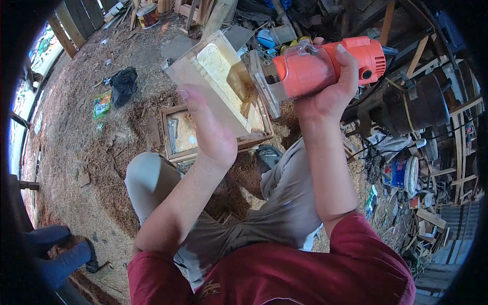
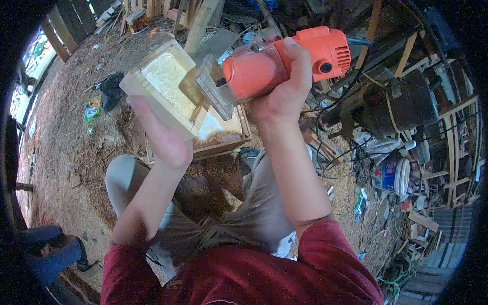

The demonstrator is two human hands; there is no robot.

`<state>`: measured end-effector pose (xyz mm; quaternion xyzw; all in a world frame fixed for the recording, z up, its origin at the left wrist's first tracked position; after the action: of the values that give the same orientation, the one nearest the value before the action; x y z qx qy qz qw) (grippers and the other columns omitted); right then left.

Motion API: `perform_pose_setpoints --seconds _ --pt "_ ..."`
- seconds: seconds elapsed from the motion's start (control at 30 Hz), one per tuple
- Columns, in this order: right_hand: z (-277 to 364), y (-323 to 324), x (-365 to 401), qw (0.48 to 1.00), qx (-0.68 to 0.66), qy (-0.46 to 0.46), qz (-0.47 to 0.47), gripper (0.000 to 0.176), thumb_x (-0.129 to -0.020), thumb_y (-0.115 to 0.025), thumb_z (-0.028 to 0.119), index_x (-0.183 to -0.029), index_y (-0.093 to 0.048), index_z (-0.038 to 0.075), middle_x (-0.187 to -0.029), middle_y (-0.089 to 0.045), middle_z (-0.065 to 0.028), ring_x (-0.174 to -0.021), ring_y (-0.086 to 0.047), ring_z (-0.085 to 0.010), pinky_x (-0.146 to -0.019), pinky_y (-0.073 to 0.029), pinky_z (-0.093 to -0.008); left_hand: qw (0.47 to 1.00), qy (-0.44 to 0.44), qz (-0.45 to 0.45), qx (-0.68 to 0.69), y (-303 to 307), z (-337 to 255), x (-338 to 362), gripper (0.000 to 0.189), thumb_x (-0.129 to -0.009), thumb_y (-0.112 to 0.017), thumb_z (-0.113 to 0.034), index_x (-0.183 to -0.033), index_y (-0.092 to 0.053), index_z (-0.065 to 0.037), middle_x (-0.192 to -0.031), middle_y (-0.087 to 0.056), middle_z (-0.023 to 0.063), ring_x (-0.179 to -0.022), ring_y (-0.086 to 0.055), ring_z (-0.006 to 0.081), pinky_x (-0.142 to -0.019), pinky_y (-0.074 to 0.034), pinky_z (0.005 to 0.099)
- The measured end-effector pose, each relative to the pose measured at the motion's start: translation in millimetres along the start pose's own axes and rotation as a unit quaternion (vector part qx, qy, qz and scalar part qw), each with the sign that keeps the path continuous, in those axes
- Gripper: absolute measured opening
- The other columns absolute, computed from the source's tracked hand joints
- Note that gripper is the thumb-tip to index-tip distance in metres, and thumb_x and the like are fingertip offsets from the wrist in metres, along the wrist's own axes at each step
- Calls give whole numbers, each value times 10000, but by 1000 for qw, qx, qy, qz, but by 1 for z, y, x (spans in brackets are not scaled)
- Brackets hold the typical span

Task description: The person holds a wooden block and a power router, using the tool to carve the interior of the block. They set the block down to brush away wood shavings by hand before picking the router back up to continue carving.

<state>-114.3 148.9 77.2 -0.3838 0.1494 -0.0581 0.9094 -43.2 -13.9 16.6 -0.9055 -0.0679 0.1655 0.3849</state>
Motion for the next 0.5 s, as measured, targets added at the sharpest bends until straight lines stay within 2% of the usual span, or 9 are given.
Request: perform_pose_setpoints --seconds 0.27,0.37,0.5 --pt "0 1 -1 1000 12 1 -4 469 -796 -678 305 -1091 -510 -18 -992 -582 -126 -914 -603 -303 -865 -521 -493 999 -4 -41 -27 7 4 0 827 -975 -263 -706 -1553 -149 -125 -1554 -243 16 -1438 -223 138 -1201 -163 340" --pt "2 -3 4 999 20 19 -24 476 -791 -684 305 -1089 -505 -20 -999 -579 -127 -927 -599 -303 -872 -518 -494 999 1 -37 -15 4 2 0 814 -984 -264 -694 -1553 -143 -125 -1548 -227 4 -1431 -207 122 -1200 -146 327" --pt "-1 -1 1 1000 -4 -7 2 473 -788 -688 300 -1084 -502 -18 -1011 -573 -131 -939 -592 -307 -889 -510 -494 999 -11 -25 -19 2 1 -1 803 -990 -270 -683 -1552 -149 -122 -1543 -248 9 -1430 -220 126 -1199 -156 331"
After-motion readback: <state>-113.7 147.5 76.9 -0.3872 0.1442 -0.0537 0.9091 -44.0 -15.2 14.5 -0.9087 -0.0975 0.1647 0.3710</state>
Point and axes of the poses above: each hand's wrist, its own x-axis away from the middle knuckle, its own y-axis out of the back of the hand, z = x × y, the point moved 5 cm from there along -x, towards the middle knuckle
